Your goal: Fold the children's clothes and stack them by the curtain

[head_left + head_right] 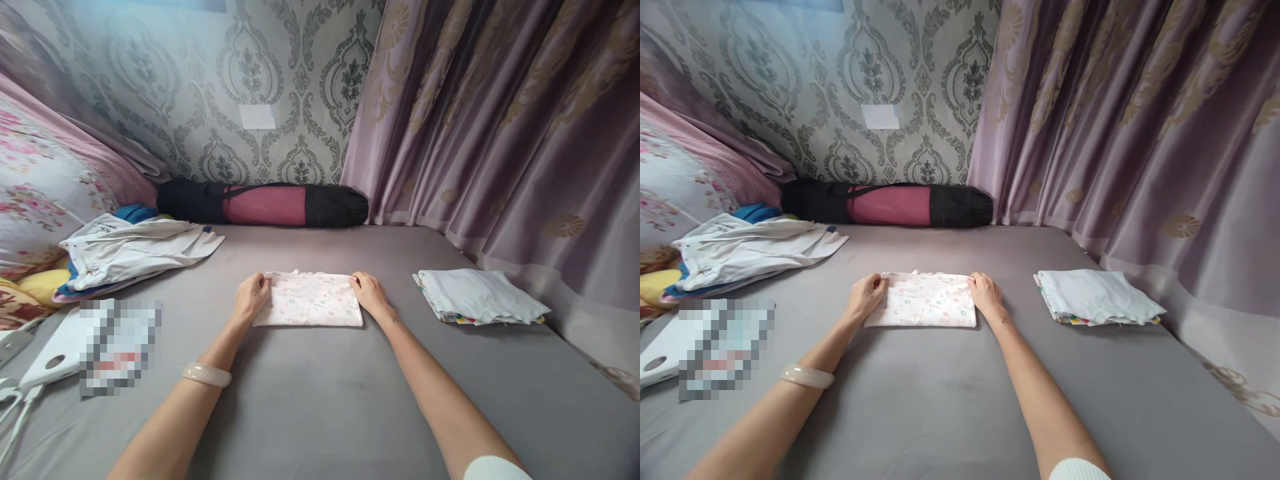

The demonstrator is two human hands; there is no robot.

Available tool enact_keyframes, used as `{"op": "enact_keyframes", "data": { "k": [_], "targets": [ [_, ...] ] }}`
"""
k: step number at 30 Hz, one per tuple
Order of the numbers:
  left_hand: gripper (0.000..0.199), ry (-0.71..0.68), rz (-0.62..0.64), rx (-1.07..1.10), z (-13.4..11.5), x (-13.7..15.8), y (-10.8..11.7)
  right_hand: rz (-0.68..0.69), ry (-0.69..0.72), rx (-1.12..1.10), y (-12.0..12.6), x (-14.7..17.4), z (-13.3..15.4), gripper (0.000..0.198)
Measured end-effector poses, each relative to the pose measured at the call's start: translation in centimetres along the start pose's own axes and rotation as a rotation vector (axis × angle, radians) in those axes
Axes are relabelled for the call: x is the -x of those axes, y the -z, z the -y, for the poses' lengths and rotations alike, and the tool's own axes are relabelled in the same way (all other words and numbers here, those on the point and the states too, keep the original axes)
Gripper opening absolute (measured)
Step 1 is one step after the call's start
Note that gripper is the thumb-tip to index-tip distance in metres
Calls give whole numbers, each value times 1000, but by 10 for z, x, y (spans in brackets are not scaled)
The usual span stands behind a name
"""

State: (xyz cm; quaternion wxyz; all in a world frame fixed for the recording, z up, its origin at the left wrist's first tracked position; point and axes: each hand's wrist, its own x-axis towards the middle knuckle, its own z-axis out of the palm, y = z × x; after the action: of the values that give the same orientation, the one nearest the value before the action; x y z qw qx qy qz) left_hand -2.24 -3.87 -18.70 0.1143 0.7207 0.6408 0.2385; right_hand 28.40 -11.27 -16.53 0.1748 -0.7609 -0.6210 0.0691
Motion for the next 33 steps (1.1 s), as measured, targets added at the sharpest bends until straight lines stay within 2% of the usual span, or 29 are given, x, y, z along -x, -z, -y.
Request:
{"op": "enact_keyframes", "data": {
  "k": [7,18,24,33],
  "targets": [
    [28,29,-1,27,3,-1,-3,-1,-6,9,-3,0,-2,28],
    [36,161,18,128,1,-4,0,2,-67,-14,-10,-4,-7,31],
    [36,116,-17,104,6,-4,-4,5,-67,-31,-10,-4,-5,31],
    [35,128,-45,64,4,-2,-5,-10,-75,-26,-13,-4,-5,30]
  ]
}}
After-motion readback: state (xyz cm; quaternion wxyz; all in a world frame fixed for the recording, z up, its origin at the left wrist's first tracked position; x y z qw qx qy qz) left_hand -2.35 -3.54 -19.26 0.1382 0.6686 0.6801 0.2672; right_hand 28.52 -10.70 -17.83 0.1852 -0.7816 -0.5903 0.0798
